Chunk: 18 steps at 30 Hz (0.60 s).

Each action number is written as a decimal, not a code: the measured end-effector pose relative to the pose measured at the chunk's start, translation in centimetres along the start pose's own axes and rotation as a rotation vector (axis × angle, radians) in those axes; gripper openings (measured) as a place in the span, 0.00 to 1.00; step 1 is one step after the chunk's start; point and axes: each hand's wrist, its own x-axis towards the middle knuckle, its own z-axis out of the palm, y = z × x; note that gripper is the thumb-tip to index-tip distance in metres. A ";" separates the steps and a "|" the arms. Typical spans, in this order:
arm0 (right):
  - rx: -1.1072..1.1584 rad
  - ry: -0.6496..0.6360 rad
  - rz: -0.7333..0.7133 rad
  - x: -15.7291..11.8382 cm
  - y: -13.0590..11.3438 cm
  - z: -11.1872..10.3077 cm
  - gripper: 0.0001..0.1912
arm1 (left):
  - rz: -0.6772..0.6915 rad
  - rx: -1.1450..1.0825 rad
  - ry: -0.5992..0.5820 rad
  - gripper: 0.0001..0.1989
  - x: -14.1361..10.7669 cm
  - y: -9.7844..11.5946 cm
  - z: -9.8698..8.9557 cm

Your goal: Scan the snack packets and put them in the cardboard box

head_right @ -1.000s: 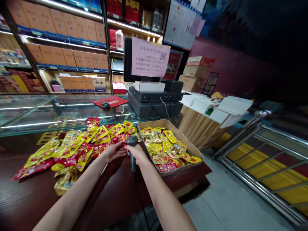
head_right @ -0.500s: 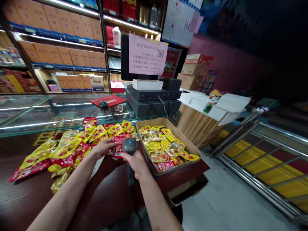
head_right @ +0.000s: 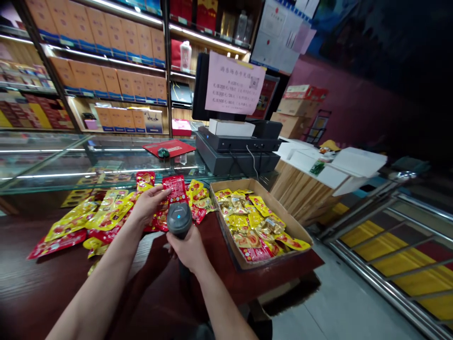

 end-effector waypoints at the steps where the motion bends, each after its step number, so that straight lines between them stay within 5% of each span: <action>1: -0.011 -0.006 0.010 0.0 0.2 0.2 0.09 | -0.003 -0.001 0.011 0.18 0.1 -0.1 -0.1; 18: -0.015 -0.009 0.073 -0.1 0.5 -0.1 0.05 | -0.045 0.043 -0.051 0.22 0.3 -0.7 -0.2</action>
